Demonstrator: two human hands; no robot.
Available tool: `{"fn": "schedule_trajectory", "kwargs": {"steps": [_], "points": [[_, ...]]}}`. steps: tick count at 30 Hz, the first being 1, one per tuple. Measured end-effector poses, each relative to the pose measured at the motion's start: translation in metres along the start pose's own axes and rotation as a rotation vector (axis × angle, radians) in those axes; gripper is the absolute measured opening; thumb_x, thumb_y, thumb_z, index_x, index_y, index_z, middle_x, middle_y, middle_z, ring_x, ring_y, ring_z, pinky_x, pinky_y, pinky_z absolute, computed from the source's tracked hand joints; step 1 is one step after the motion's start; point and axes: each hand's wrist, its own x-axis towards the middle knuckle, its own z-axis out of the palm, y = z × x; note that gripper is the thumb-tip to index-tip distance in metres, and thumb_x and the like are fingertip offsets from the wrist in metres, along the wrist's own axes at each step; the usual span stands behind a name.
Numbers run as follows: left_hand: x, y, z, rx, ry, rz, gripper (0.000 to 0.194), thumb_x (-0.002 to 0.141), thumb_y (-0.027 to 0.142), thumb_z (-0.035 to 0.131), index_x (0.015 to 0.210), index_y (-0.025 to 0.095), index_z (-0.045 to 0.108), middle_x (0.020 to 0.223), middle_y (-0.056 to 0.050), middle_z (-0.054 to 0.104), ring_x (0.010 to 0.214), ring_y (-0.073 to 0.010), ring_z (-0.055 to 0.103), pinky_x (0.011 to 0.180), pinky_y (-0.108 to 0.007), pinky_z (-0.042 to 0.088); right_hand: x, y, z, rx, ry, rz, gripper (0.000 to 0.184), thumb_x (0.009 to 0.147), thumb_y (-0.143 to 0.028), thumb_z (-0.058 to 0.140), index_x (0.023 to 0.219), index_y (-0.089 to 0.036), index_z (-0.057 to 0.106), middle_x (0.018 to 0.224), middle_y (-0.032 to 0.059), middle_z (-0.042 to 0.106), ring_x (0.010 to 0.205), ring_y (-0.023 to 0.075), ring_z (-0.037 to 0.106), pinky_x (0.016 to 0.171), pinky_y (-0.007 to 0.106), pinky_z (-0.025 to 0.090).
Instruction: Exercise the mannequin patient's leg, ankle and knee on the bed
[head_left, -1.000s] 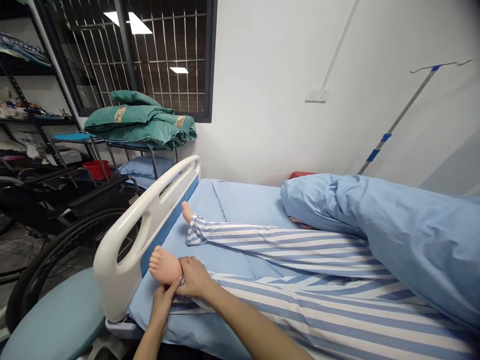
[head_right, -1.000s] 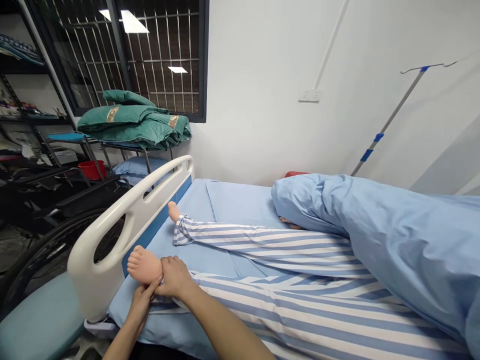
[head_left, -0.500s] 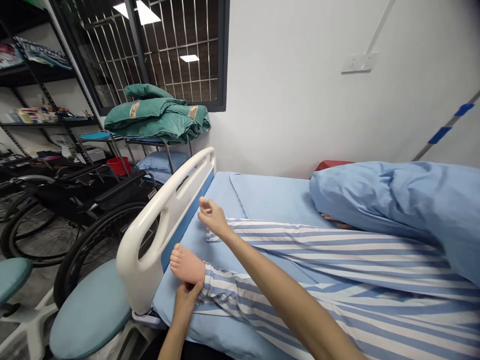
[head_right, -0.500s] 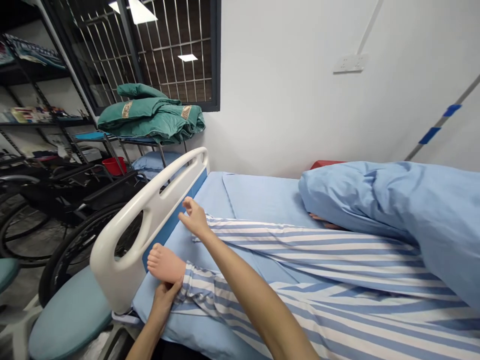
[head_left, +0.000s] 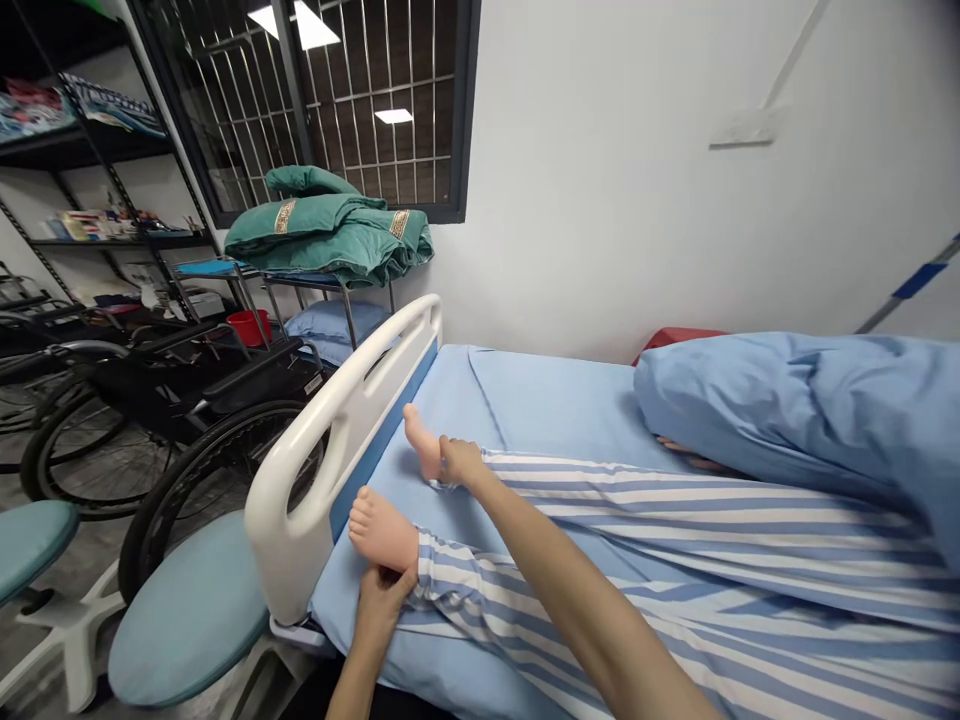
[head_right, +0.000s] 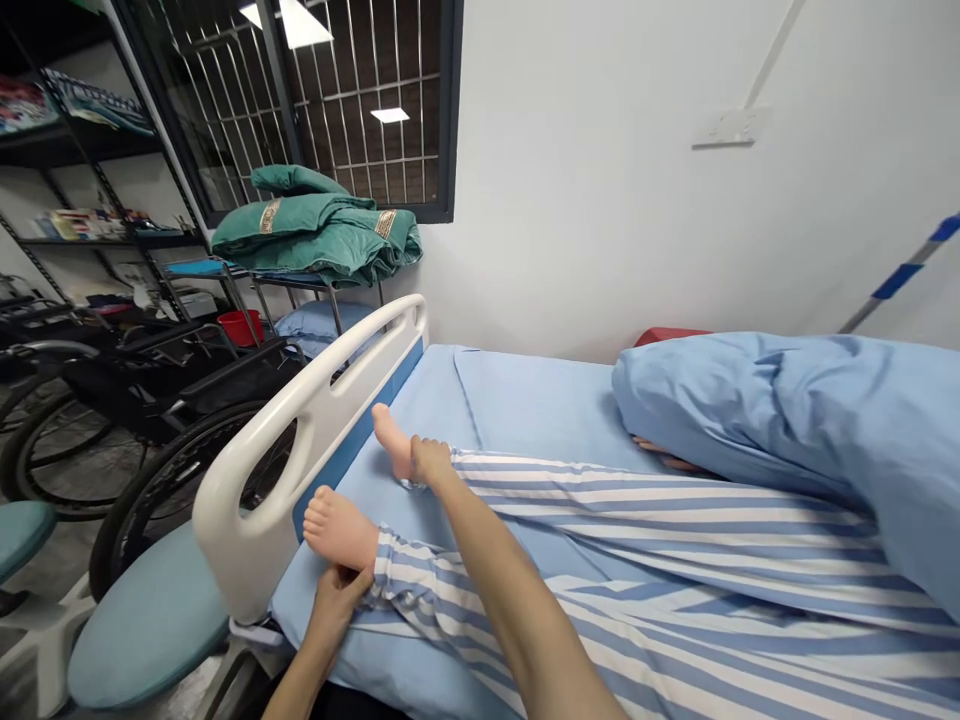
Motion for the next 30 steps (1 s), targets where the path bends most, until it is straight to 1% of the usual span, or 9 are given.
{"fn": "schedule_trajectory", "kwargs": {"steps": [5, 9, 12, 15, 19, 23, 25, 28, 30], "points": [[-0.006, 0.006, -0.003, -0.001, -0.068, 0.078, 0.050, 0.053, 0.031, 0.075, 0.096, 0.010, 0.060, 0.103, -0.013, 0.066, 0.101, -0.0289, 0.058, 0.087, -0.034, 0.048, -0.020, -0.007, -0.017, -0.036, -0.002, -0.097, 0.053, 0.056, -0.039, 0.071, 0.100, -0.018, 0.049, 0.090, 0.0084, 0.063, 0.082, 0.0231, 0.060, 0.064, 0.028, 0.036], [-0.004, 0.004, -0.004, 0.029, -0.040, 0.069, 0.046, 0.054, 0.029, 0.074, 0.093, 0.011, 0.059, 0.099, -0.013, 0.067, 0.100, -0.0291, 0.059, 0.084, -0.034, 0.049, -0.040, -0.010, -0.024, -0.064, 0.008, -0.179, 0.058, 0.054, -0.044, 0.072, 0.101, -0.019, 0.048, 0.093, 0.0078, 0.063, 0.083, 0.0238, 0.060, 0.064, 0.028, 0.037], [-0.001, 0.000, -0.003, 0.072, -0.023, 0.079, 0.045, 0.053, 0.026, 0.074, 0.092, 0.011, 0.057, 0.097, -0.013, 0.068, 0.098, -0.0290, 0.060, 0.082, -0.034, 0.050, -0.053, -0.012, -0.011, -0.094, 0.010, -0.205, 0.052, 0.055, -0.038, 0.071, 0.099, -0.019, 0.050, 0.095, 0.0088, 0.063, 0.085, 0.0255, 0.059, 0.067, 0.030, 0.038], [0.000, -0.004, 0.001, 0.141, -0.005, 0.100, 0.048, 0.054, 0.022, 0.073, 0.096, 0.011, 0.054, 0.100, -0.015, 0.066, 0.097, -0.0276, 0.060, 0.080, -0.033, 0.051, -0.060, -0.012, 0.009, -0.117, 0.037, -0.207, 0.051, 0.056, -0.029, 0.071, 0.101, -0.017, 0.050, 0.104, 0.0125, 0.060, 0.094, 0.0283, 0.056, 0.076, 0.034, 0.037], [0.000, -0.006, 0.009, 0.351, 0.106, 0.109, 0.057, 0.051, 0.023, 0.073, 0.101, 0.010, 0.050, 0.106, -0.018, 0.062, 0.101, -0.0276, 0.058, 0.082, -0.034, 0.049, -0.066, -0.007, 0.019, -0.121, 0.054, -0.218, 0.056, 0.058, -0.026, 0.069, 0.108, -0.016, 0.047, 0.108, 0.0137, 0.057, 0.099, 0.0276, 0.053, 0.084, 0.037, 0.035], [-0.003, -0.007, 0.020, 0.503, 0.217, 0.167, 0.068, 0.052, 0.032, 0.072, 0.109, 0.011, 0.042, 0.113, -0.019, 0.055, 0.105, -0.0292, 0.054, 0.085, -0.036, 0.046, -0.080, 0.004, 0.011, -0.119, 0.073, -0.216, 0.058, 0.061, -0.027, 0.066, 0.114, -0.015, 0.045, 0.114, 0.0156, 0.054, 0.105, 0.0285, 0.048, 0.089, 0.039, 0.032], [-0.008, -0.008, 0.025, 0.554, 0.244, 0.150, 0.072, 0.052, 0.037, 0.071, 0.111, 0.010, 0.039, 0.111, -0.020, 0.055, 0.104, -0.0305, 0.054, 0.084, -0.037, 0.046, -0.087, 0.005, 0.004, -0.113, 0.075, -0.204, 0.060, 0.062, -0.029, 0.067, 0.116, -0.015, 0.045, 0.117, 0.0163, 0.052, 0.108, 0.0294, 0.046, 0.091, 0.041, 0.030], [-0.025, -0.010, 0.032, 0.727, 0.325, 0.187, 0.081, 0.053, 0.044, 0.069, 0.115, 0.005, 0.036, 0.111, -0.024, 0.052, 0.108, -0.0353, 0.050, 0.089, -0.042, 0.042, -0.086, -0.012, -0.006, -0.088, 0.061, -0.202, 0.063, 0.062, -0.033, 0.068, 0.119, -0.017, 0.044, 0.118, 0.0151, 0.052, 0.112, 0.0308, 0.043, 0.093, 0.043, 0.029], [-0.040, -0.010, 0.036, 0.857, 0.450, 0.333, 0.087, 0.057, 0.048, 0.065, 0.122, 0.001, 0.030, 0.117, -0.027, 0.046, 0.115, -0.0375, 0.042, 0.094, -0.046, 0.037, -0.076, -0.034, -0.011, -0.062, 0.055, -0.224, 0.062, 0.064, -0.034, 0.067, 0.120, -0.020, 0.045, 0.120, 0.0127, 0.051, 0.116, 0.0313, 0.040, 0.094, 0.043, 0.029]]}}
